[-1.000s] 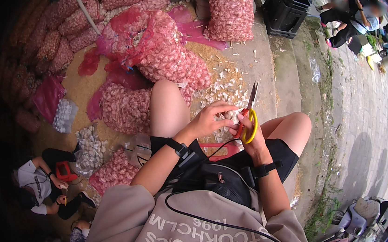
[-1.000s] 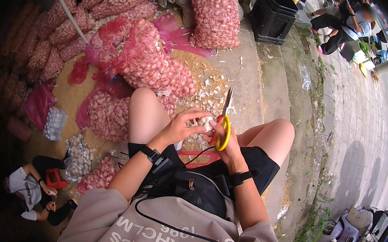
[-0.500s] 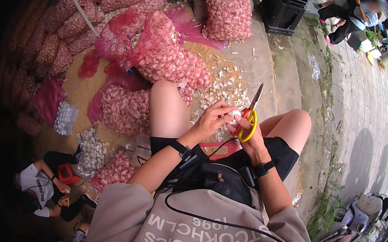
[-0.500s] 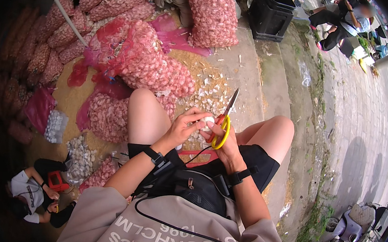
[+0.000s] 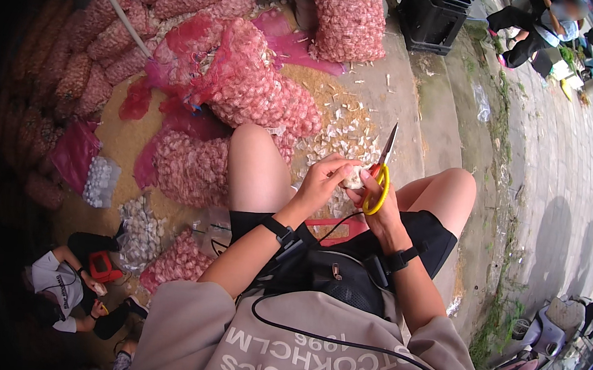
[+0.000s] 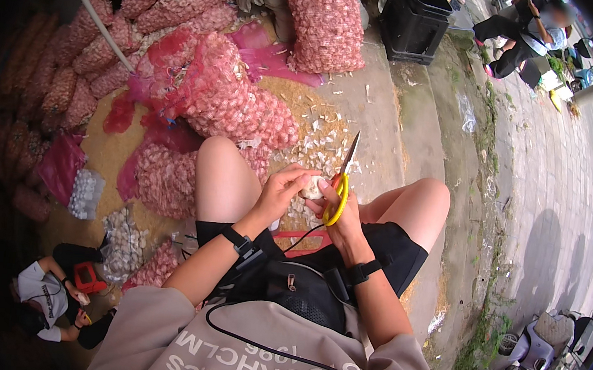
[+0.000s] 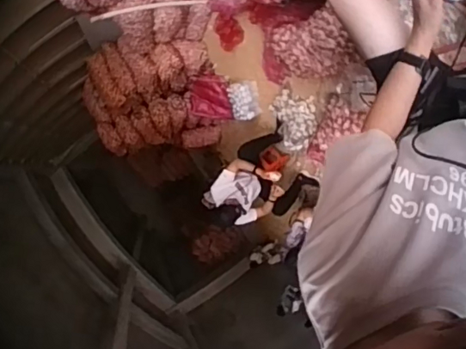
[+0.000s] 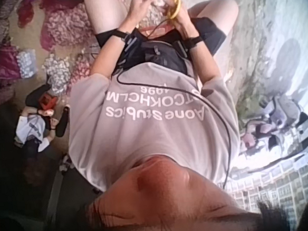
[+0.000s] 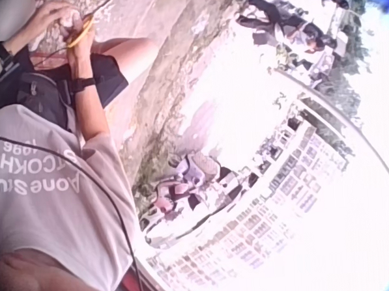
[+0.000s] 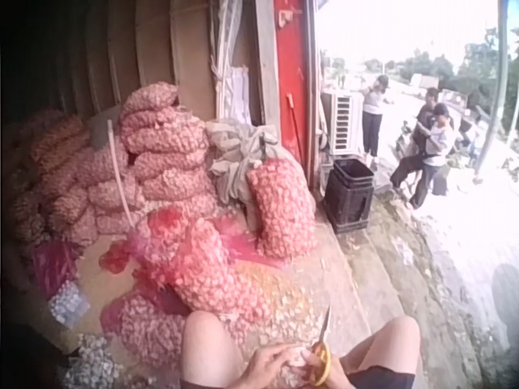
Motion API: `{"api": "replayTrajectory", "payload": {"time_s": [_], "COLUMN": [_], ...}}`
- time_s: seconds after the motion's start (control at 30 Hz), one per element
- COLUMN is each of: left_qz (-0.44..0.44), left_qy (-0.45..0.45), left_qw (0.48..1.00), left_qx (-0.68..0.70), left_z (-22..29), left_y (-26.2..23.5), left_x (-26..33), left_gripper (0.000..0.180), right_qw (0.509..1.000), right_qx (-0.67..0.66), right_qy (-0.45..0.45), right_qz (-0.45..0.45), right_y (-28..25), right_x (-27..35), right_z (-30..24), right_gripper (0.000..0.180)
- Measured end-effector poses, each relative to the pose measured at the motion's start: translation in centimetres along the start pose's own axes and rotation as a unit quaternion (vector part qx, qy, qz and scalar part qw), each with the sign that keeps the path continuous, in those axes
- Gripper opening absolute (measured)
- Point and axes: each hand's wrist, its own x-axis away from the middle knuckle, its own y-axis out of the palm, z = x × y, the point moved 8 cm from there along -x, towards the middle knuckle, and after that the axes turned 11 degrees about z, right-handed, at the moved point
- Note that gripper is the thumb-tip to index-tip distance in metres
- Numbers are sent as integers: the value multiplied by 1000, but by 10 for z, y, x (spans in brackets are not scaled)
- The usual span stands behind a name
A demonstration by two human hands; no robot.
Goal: The recorder is peeling garlic cloves using a pair of scissors, surrounded by many sacks of garlic in a warehouse-like setting.
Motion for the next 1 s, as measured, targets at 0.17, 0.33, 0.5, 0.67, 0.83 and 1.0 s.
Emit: {"api": "replayTrajectory", "payload": {"time_s": [0.17, 0.33, 0.5, 0.67, 0.83, 1.0], "left_qz": [-28, -50, -81, -49, -42, -36], "left_qy": [137, 103, 54, 65, 47, 91], "left_qw": [988, 984, 994, 995, 992, 989], "left_qx": [-66, -135, -54, -55, -112, -113], "left_z": [34, 25, 22, 24, 30, 27], "left_y": [0, -1, -4, -6, -4, -9], "left_x": [1, 1, -4, -3, 0, -1], "left_gripper": [39, 40, 34, 32, 33, 30], "right_qw": [995, 997, 998, 998, 1000, 999], "right_qx": [-94, -54, -25, -43, 8, 26], "right_qy": [36, 50, 46, 35, 26, 32], "right_qz": [-27, -14, -38, -27, -4, -6], "right_y": [0, -7, -1, -6, -10, -5], "right_x": [0, -2, 2, 0, -1, 3], "right_z": [-1, 3, -2, -4, -3, -3], "right_gripper": [28, 32, 33, 34, 34, 34]}}
